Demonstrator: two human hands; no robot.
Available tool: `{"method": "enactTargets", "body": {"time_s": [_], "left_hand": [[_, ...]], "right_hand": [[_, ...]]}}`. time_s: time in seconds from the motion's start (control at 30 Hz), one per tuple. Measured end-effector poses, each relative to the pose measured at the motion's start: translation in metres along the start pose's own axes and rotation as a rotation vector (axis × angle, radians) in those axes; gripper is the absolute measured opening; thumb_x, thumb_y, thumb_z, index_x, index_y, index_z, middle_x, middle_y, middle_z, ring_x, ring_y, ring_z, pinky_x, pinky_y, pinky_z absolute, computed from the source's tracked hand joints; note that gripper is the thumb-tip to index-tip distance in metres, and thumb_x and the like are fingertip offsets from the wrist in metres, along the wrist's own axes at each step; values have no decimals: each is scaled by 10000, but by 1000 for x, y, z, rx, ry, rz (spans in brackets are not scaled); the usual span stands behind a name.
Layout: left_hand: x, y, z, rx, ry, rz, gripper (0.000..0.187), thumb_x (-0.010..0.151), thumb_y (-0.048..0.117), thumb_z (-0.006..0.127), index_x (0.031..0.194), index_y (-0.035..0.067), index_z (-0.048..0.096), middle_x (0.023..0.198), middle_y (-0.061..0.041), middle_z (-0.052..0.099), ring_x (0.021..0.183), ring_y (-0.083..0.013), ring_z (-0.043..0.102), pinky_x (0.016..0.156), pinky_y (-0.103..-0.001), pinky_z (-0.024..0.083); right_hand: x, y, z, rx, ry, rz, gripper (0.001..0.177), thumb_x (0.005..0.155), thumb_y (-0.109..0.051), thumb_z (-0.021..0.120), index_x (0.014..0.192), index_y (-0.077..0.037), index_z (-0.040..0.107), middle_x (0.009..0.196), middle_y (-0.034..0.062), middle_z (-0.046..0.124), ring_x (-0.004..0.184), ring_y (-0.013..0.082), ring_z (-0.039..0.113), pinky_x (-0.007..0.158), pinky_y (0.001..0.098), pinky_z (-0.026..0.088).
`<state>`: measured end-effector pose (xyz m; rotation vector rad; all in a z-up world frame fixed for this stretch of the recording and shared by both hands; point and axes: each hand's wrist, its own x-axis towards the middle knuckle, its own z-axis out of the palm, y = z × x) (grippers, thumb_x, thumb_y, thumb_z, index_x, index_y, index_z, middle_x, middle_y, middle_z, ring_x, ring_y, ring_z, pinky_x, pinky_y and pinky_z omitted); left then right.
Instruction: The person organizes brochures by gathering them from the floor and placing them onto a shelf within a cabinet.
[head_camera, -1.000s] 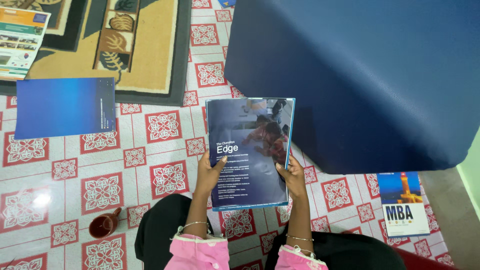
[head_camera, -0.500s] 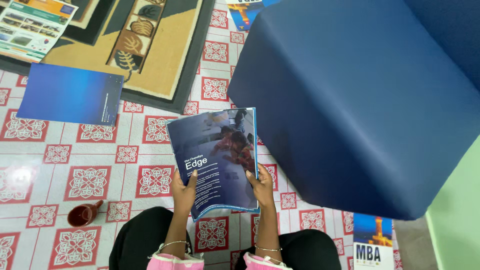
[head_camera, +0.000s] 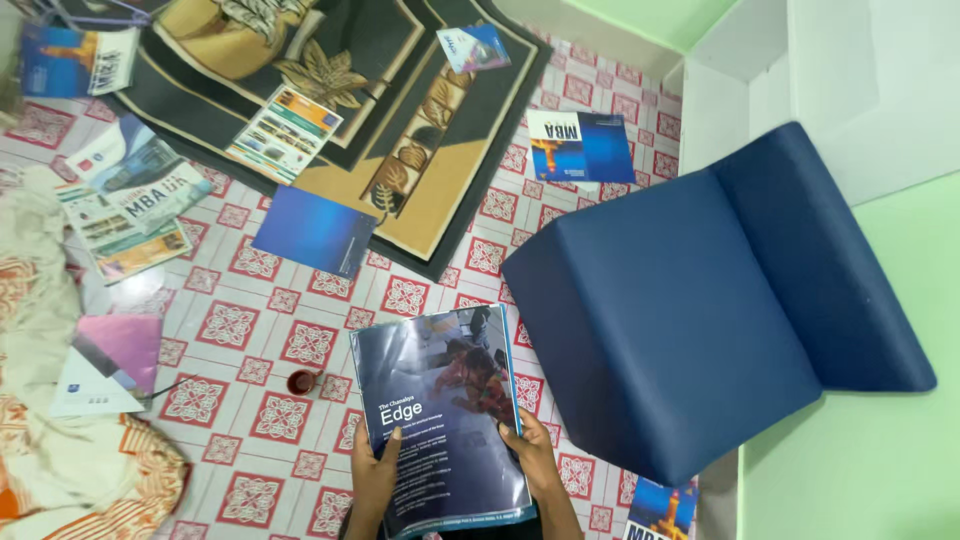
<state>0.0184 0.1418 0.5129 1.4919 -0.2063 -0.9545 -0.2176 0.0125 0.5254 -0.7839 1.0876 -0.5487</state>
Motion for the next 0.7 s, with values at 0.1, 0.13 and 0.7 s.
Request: {"method": "enactTargets", "body": {"time_s": [0.1, 0.13, 0.7], "left_hand": [[-33, 80, -17, 85, -3, 45, 495, 933, 82, 650, 1403, -10, 527, 1157, -125, 715, 1018, -180, 682, 898, -313, 548], [-34, 108, -23, 79, 11, 62, 495, 933, 81, 650, 1403, -10, 527, 1157, -125, 715, 1018, -180, 682, 898, -313, 548], [23, 287, -44, -149, -104, -24, 555, 868, 67, 697, 1394, 29, 526, 1116, -140, 748, 972, -183, 719, 820, -331, 590]], "right_hand": [[-36, -50, 41, -24, -12, 8, 392, 916, -25, 699, 1304, -9, 648, 1083, 63, 758, 954, 122, 689, 885, 280, 527], [-44, -68, 60, -31, 24, 36, 425, 889, -23, 692, 1310, -45, 632, 1093, 52, 768, 972, 116, 706, 903, 278, 538], [2, -208, 184, -84, -113, -76, 417, 888, -46, 691, 1298, -22, 621, 1083, 91, 782, 973, 165, 727, 905, 339, 559]]}}
